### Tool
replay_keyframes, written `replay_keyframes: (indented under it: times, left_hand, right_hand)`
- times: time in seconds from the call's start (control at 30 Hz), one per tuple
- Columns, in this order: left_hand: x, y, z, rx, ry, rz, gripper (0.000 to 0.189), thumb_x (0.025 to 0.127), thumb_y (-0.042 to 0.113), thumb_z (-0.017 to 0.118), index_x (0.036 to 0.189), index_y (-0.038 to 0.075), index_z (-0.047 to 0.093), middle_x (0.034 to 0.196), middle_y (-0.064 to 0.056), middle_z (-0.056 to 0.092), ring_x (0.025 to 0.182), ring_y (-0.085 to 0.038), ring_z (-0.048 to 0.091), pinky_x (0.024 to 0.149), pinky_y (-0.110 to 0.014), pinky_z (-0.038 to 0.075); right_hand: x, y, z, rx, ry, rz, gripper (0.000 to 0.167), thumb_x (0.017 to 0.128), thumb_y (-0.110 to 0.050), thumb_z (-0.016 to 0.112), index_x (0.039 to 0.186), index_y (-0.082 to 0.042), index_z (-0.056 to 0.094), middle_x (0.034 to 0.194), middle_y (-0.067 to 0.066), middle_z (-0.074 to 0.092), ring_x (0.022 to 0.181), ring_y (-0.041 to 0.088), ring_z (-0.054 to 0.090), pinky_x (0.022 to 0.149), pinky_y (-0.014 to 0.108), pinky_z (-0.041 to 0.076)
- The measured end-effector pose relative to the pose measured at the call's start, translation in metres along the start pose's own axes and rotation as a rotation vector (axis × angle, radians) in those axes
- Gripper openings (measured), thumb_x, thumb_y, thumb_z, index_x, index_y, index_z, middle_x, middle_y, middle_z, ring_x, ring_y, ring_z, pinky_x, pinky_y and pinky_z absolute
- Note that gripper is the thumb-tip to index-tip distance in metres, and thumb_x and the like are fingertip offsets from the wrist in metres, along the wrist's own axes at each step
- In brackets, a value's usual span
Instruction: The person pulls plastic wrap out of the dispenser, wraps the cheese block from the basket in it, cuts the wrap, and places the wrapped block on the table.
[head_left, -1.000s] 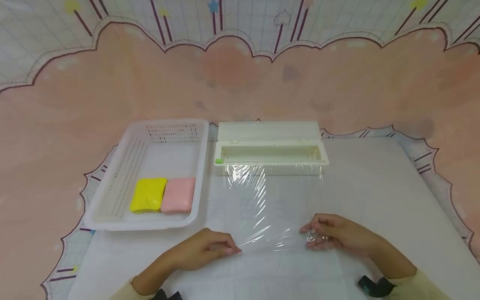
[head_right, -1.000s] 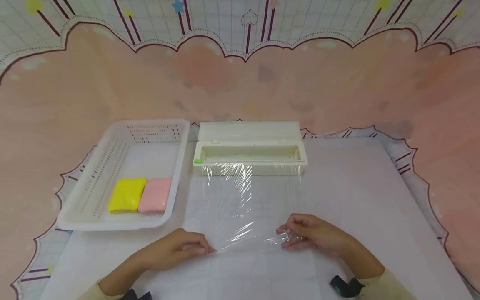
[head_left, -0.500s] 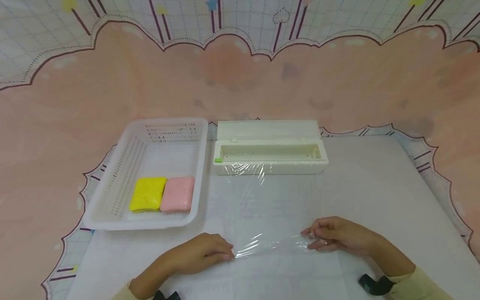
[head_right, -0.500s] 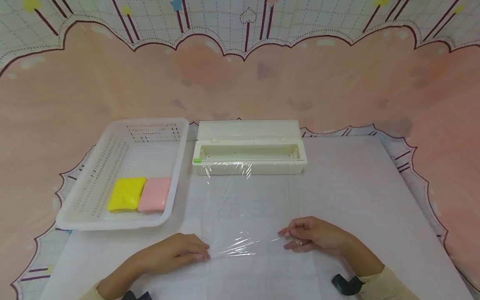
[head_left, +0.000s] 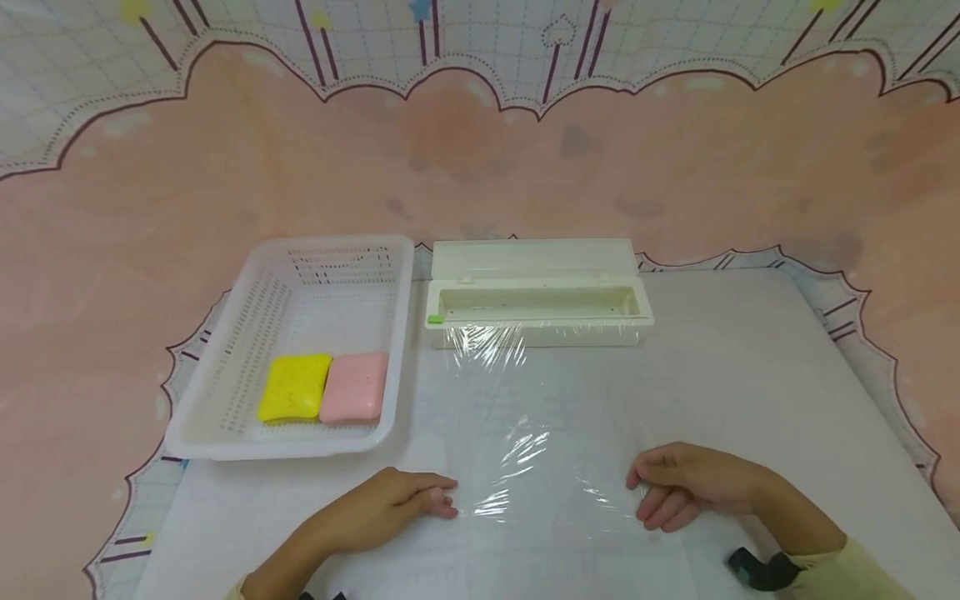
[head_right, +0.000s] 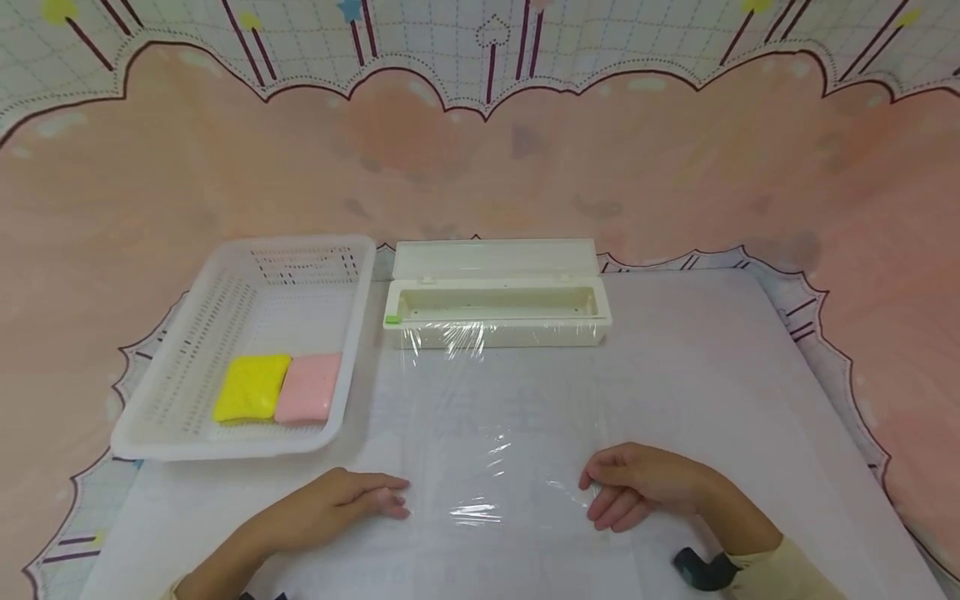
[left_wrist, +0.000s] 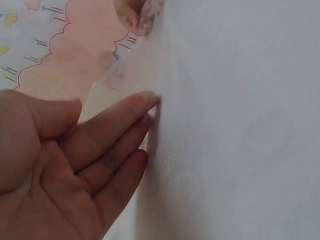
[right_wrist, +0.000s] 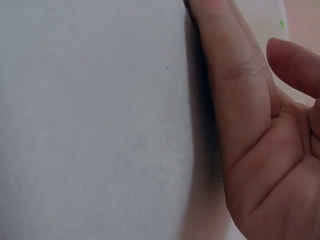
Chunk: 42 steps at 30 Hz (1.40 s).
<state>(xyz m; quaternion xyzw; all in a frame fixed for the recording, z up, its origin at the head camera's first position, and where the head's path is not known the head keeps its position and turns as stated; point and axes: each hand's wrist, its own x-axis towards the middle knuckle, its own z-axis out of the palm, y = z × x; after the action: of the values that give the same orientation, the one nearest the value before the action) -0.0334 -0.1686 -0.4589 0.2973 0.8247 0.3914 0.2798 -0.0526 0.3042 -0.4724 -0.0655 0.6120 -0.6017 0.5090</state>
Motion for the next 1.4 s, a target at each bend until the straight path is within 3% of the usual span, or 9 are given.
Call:
replay_keyframes:
  times: [0.17,0.27,0.4,0.5,0.6,0.7,0.87,1.17,1.4]
  left_hand:
    - [0.004,0.0,-0.002,-0.147,0.058,-0.037,0.039,0.109,0.035,0.048,0.135,0.01,0.062,0.112,0.008,0.077,0.112,-0.011,0.07,0.099,-0.028,0.053]
    - [0.011,0.005,0.0,-0.087,0.158,-0.002,0.031,0.107,0.027,0.055,0.129,0.01,0.067,0.111,0.002,0.077,0.097,-0.01,0.072,0.088,-0.026,0.057]
    - [0.022,0.017,0.005,0.321,0.296,0.067,0.029,0.1,0.023,0.066,0.129,0.016,0.069,0.127,0.001,0.069,0.117,-0.016,0.063,0.099,-0.036,0.054]
    - [0.031,0.023,0.01,0.62,0.289,0.073,0.045,0.098,0.031,0.069,0.141,0.023,0.061,0.154,-0.003,0.05,0.144,-0.029,0.045,0.107,-0.052,0.048]
    - [0.037,0.026,0.014,0.733,0.203,0.023,0.058,0.099,0.04,0.065,0.153,0.03,0.048,0.169,-0.003,0.026,0.155,-0.038,0.024,0.11,-0.066,0.039]
    - [0.04,0.025,0.015,0.713,0.13,-0.038,0.063,0.101,0.044,0.06,0.158,0.029,0.039,0.172,-0.004,0.018,0.157,-0.039,0.016,0.111,-0.075,0.03]
    - [0.04,0.021,0.014,0.684,0.078,-0.089,0.07,0.1,0.046,0.061,0.161,0.025,0.033,0.172,-0.007,0.018,0.157,-0.039,0.017,0.112,-0.078,0.024]
    - [0.037,0.011,0.014,0.701,0.049,-0.095,0.078,0.097,0.056,0.059,0.162,0.028,0.028,0.173,-0.005,0.011,0.159,-0.037,0.013,0.117,-0.075,0.018]
    - [0.022,0.029,0.011,0.8,0.056,-0.106,0.074,0.093,0.053,0.067,0.157,0.026,0.042,0.17,-0.003,0.026,0.155,-0.035,0.026,0.114,-0.066,0.034]
  right_hand:
    - [-0.005,-0.006,0.002,-0.092,0.07,-0.018,0.037,0.11,-0.026,0.046,0.12,0.007,0.061,0.099,0.021,0.075,0.089,0.029,0.077,0.078,0.039,0.063]
    - [-0.005,-0.012,0.006,-0.274,0.238,-0.087,0.031,0.106,-0.027,0.055,0.115,0.0,0.065,0.095,0.014,0.073,0.084,0.022,0.074,0.074,0.033,0.062]
    - [-0.001,-0.019,0.02,-0.686,0.551,-0.236,0.032,0.094,-0.037,0.073,0.118,-0.016,0.069,0.108,0.0,0.072,0.096,0.013,0.067,0.077,0.028,0.058]
    - [0.005,-0.017,0.03,-0.994,0.672,-0.308,0.057,0.082,-0.048,0.082,0.129,-0.021,0.067,0.134,-0.003,0.066,0.125,0.02,0.059,0.095,0.042,0.055]
    - [0.011,-0.013,0.038,-1.198,0.664,-0.268,0.09,0.073,-0.063,0.082,0.147,-0.022,0.054,0.16,-0.001,0.045,0.151,0.029,0.034,0.11,0.063,0.039]
    - [0.014,-0.008,0.04,-1.305,0.616,-0.176,0.112,0.068,-0.077,0.075,0.158,-0.023,0.038,0.17,-0.001,0.024,0.159,0.03,0.015,0.113,0.074,0.025]
    - [0.013,-0.002,0.039,-1.362,0.56,-0.096,0.123,0.065,-0.088,0.064,0.161,-0.019,0.031,0.172,0.004,0.017,0.157,0.034,0.018,0.111,0.082,0.013]
    - [0.014,-0.002,0.033,-1.385,0.523,-0.088,0.127,0.063,-0.091,0.059,0.162,-0.017,0.029,0.171,0.008,0.018,0.156,0.038,0.022,0.109,0.084,0.013]
    - [0.014,0.0,0.032,-1.389,0.517,-0.077,0.13,0.06,-0.092,0.059,0.162,-0.018,0.028,0.171,0.009,0.017,0.156,0.038,0.02,0.109,0.084,0.012]
